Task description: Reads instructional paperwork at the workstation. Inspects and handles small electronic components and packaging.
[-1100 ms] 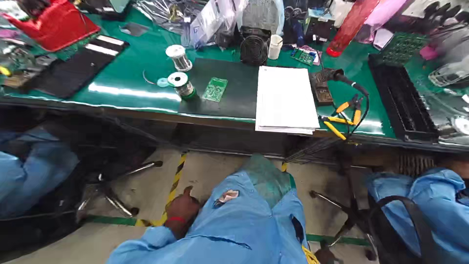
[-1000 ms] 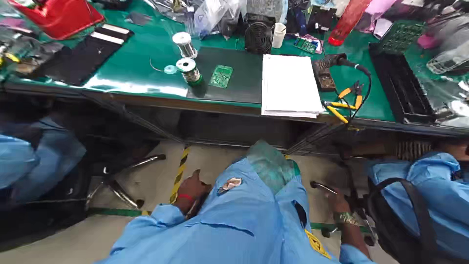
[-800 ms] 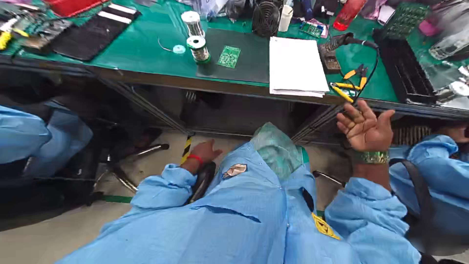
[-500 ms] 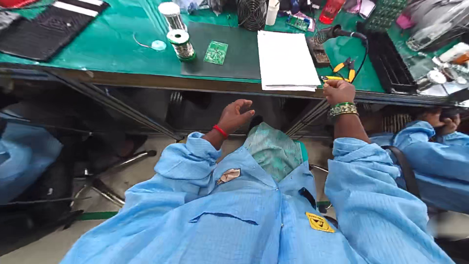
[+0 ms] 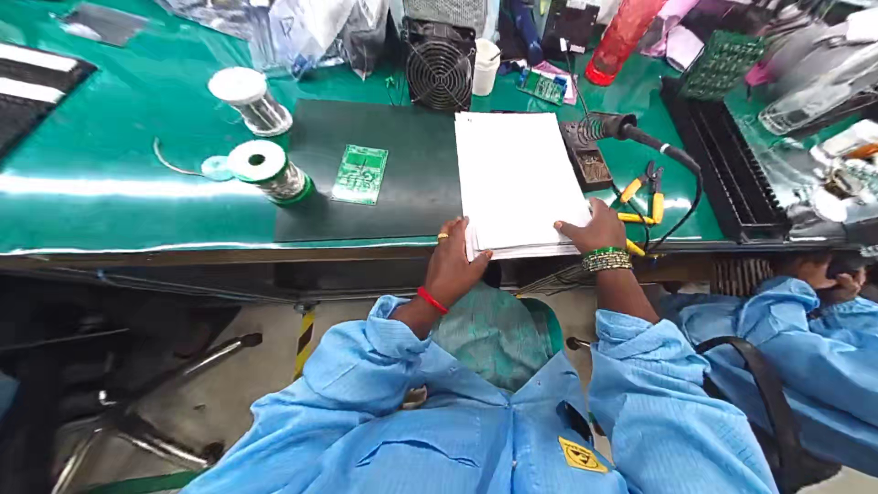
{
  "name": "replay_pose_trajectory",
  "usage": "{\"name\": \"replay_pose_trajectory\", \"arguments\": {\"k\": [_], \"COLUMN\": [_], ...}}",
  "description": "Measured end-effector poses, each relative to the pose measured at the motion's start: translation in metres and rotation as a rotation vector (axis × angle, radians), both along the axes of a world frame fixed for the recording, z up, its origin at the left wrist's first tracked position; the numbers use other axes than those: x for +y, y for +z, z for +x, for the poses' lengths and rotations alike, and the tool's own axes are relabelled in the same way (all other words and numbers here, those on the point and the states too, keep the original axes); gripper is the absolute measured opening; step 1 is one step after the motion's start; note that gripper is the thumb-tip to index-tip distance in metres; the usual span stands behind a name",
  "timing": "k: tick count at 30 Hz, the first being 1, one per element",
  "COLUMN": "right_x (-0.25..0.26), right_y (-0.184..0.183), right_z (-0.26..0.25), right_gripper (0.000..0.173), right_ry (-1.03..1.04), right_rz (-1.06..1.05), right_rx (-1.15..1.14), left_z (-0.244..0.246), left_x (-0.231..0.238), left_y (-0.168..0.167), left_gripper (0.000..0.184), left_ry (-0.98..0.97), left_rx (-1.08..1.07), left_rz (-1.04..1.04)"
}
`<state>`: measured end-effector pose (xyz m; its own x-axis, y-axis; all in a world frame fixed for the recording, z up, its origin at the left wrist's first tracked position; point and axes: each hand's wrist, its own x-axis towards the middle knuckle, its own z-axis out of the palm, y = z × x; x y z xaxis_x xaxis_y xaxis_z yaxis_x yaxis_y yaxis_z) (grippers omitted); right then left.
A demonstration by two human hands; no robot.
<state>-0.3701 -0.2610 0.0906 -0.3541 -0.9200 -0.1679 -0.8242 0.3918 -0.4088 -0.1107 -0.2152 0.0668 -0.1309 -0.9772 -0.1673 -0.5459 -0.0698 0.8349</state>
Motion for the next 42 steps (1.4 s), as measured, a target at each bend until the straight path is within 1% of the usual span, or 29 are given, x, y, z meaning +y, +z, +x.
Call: {"name": "replay_pose_trajectory", "arguments": {"k": [2,4,7,9,12,13,15,17,19,21,24,26,27,30,32,34,36,38,42], "right_x": [0.002,0.002,0.010,0.012,0.014,0.018,0.033,0.054,0.084,0.115,0.154,0.177,0.185,0.195,0.193,0.183,0.168,0.147,0.103], "right_y": [-0.001,0.004,0.006,0.007,0.003,0.004,0.006,0.012,0.021,0.024,0.022,0.022,0.024,0.025,0.023,0.021,0.018,0.015,0.010], "right_z": [0.001,0.003,0.001,-0.005,-0.015,-0.018,-0.026,-0.033,-0.042,-0.056,-0.095,-0.124,-0.137,-0.181,-0.210,-0.232,-0.249,-0.261,-0.278], "right_gripper": [0.078,0.070,0.067,0.060,0.044,0.040,0.037,0.034,0.034,0.030,0.026,0.027,0.028,0.031,0.030,0.026,0.022,0.022,0.022], "right_ry": [-0.001,0.002,0.006,-0.018,-0.153,-0.185,-0.187,-0.176,-0.183,-0.200,-0.168,-0.219,-0.269,-0.347,-0.399,-0.478,-0.555,-0.625,-0.684], "right_rz": [-0.012,-0.016,-0.080,-0.172,-0.261,-0.279,-0.340,-0.411,-0.438,-0.476,-0.549,-0.664,-0.726,-0.875,-0.955,-1.023,-1.060,-1.065,-1.012], "right_rx": [0.033,0.048,-0.038,-0.208,-0.586,-0.676,-0.804,-0.895,-1.018,-1.138,-1.317,-1.424,-1.445,-1.393,-1.333,-1.249,-1.178,-1.145,-1.079], "left_z": [-0.004,-0.007,-0.011,-0.015,-0.017,-0.017,-0.021,-0.026,-0.032,-0.032,-0.030,-0.031,-0.031,-0.035,-0.036,-0.037,-0.041,-0.045,-0.058], "left_x": [0.004,0.007,0.014,0.017,0.020,0.020,0.019,0.016,0.014,0.012,0.006,0.002,-0.002,-0.013,-0.021,-0.029,-0.039,-0.045,-0.053], "left_y": [-0.006,-0.004,-0.002,-0.003,-0.003,-0.003,-0.002,-0.002,0.002,0.005,0.016,0.018,0.017,0.019,0.021,0.024,0.025,0.029,0.033], "left_gripper": [0.070,0.068,0.067,0.067,0.065,0.064,0.062,0.060,0.058,0.058,0.059,0.058,0.056,0.039,0.032,0.027,0.027,0.031,0.036], "left_ry": [0.014,0.036,0.115,0.181,0.284,0.309,0.338,0.359,0.372,0.388,0.404,0.397,0.387,0.363,0.348,0.351,0.348,0.344,0.371], "left_rx": [0.055,0.106,0.193,0.234,0.303,0.337,0.390,0.438,0.472,0.452,0.442,0.417,0.404,0.345,0.326,0.295,0.250,0.208,0.159], "left_rz": [-0.029,-0.044,-0.021,-0.031,-0.023,-0.018,0.000,0.023,0.054,0.075,0.111,0.150,0.164,0.163,0.159,0.160,0.155,0.154,0.177]}}
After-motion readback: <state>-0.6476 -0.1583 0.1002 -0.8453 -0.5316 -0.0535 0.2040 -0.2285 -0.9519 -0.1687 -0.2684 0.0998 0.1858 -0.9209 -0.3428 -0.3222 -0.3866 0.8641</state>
